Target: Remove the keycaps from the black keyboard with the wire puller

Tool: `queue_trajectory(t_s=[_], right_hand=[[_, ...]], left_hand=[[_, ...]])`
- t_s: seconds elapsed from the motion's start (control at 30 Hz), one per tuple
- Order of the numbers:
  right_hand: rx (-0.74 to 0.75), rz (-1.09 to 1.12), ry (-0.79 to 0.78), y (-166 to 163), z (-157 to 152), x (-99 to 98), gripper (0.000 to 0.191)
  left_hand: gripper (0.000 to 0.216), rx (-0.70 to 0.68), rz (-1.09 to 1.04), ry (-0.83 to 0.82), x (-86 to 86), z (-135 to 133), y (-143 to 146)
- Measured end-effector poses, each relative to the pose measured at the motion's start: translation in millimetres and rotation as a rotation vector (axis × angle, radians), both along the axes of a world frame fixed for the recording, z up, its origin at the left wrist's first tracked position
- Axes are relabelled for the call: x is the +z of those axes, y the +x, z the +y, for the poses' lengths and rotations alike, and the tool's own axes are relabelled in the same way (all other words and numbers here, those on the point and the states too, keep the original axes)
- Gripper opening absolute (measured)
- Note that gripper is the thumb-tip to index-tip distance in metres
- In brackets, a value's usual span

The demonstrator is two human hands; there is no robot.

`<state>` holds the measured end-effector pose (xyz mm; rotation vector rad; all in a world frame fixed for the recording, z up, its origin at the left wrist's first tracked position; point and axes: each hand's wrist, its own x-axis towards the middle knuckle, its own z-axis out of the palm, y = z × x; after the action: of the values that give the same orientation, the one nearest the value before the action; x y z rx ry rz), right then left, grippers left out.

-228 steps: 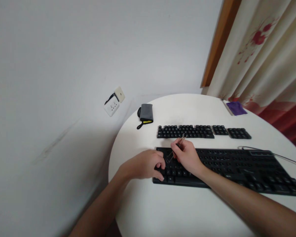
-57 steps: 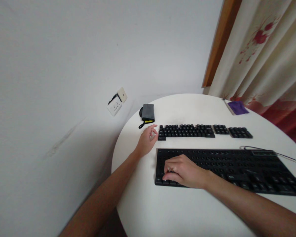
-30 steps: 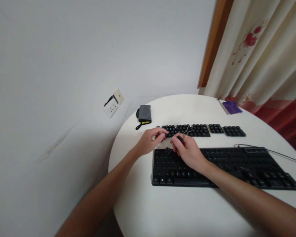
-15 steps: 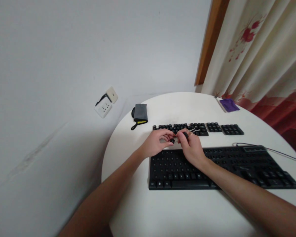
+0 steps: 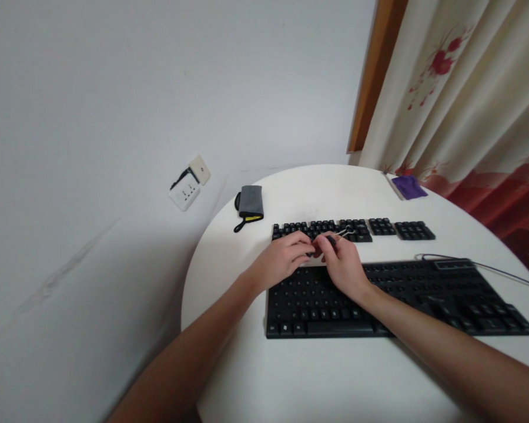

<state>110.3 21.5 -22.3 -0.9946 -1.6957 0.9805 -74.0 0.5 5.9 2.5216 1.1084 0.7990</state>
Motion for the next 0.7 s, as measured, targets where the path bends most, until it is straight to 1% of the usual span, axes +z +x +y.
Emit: queue_trajectory(t_s=[0.1,0.17,0.3,0.37,0.47,0.6,0.7], right_hand=[[-0.004,-0.008,0.015,0,-1,0.5,0.035],[-0.008,0.011,0.002,-1,-1,-0.1,0.035],[-0.012,0.103,-0.028,-2,0,-1.3,0.036],[-0.02,0.13,-0.034,-2,0,-1.0,0.036],[-0.026,0.144,-0.04,-3,0,0.1,0.037],[-0.027,0.152,-0.037,-2,-1,0.4,0.038],[-0.016,0.165,-0.04,-2,-1,-1.0,0.038]], left_hand=[[0.018,0.002,0.041,0.057,0.3,-1,0],[0.015,0.013,0.015,0.088,1.1,1,-3],[0.014,0.114,-0.044,0.151,4.7,10,-19],[0.013,0.133,0.004,0.169,5.7,15,-28],[0.013,0.157,0.137,0.134,4.4,18,-37],[0.013,0.185,0.311,0.07,-0.3,19,-36],[0.013,0.198,0.369,0.05,-3.5,20,-35]])
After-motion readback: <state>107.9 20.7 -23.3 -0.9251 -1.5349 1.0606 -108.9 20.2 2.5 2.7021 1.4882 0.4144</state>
